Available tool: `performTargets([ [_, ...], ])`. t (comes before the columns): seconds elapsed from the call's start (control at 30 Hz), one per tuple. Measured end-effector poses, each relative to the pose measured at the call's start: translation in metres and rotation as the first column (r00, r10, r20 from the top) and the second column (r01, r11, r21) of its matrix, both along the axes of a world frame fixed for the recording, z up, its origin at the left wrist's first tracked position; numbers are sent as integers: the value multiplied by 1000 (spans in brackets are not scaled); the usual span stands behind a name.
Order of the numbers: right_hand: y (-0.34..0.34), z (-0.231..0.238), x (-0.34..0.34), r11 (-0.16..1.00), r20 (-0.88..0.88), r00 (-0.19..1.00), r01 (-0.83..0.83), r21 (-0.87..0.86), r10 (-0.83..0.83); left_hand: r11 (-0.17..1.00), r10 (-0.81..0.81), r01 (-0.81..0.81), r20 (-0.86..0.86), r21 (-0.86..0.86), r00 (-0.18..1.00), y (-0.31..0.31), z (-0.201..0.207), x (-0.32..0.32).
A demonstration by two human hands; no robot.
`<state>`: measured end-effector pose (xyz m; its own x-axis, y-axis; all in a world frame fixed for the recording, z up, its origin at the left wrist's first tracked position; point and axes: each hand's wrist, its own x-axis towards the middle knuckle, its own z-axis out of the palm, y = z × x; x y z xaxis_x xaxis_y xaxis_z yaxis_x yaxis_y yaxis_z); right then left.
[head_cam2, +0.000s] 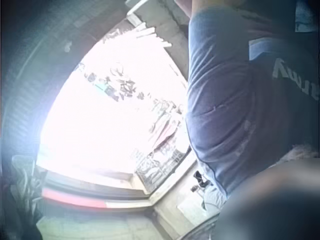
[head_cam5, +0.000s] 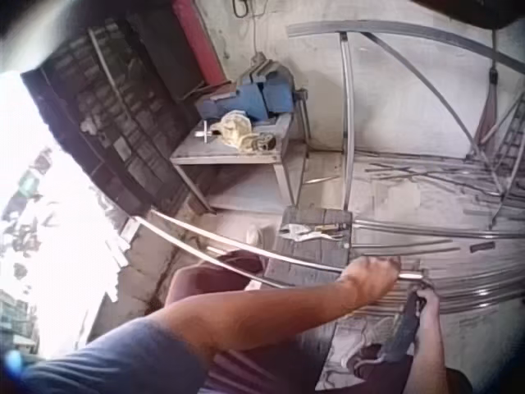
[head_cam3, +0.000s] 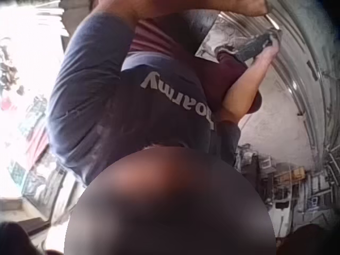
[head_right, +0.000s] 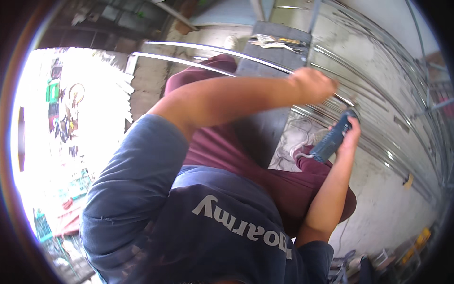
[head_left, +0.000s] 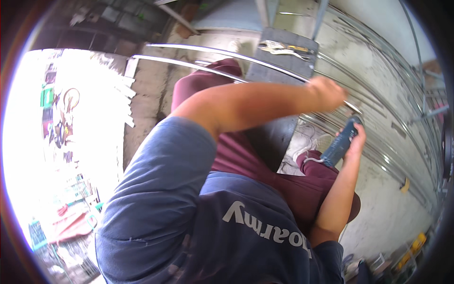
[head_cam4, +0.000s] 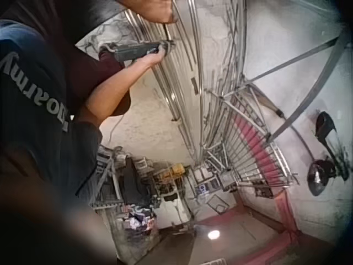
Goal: The person measures metal rods with a tape measure and marks them with a marker, then cuts the marked rods using an angle grinder.
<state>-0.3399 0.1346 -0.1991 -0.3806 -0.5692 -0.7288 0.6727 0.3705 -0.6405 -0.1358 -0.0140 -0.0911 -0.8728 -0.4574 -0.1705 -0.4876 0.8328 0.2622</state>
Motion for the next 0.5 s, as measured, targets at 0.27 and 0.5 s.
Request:
performTargets([
  [0.27, 33, 27, 29, 985, -197, 980, -42, -169, 8, 993, -25, -6, -257, -121, 966, 146, 187, 70],
  [0.5, 43, -11, -7, 925, 170, 951, -192, -327, 258, 986, 78, -94, -117, -139, 990, 150, 160, 255],
])
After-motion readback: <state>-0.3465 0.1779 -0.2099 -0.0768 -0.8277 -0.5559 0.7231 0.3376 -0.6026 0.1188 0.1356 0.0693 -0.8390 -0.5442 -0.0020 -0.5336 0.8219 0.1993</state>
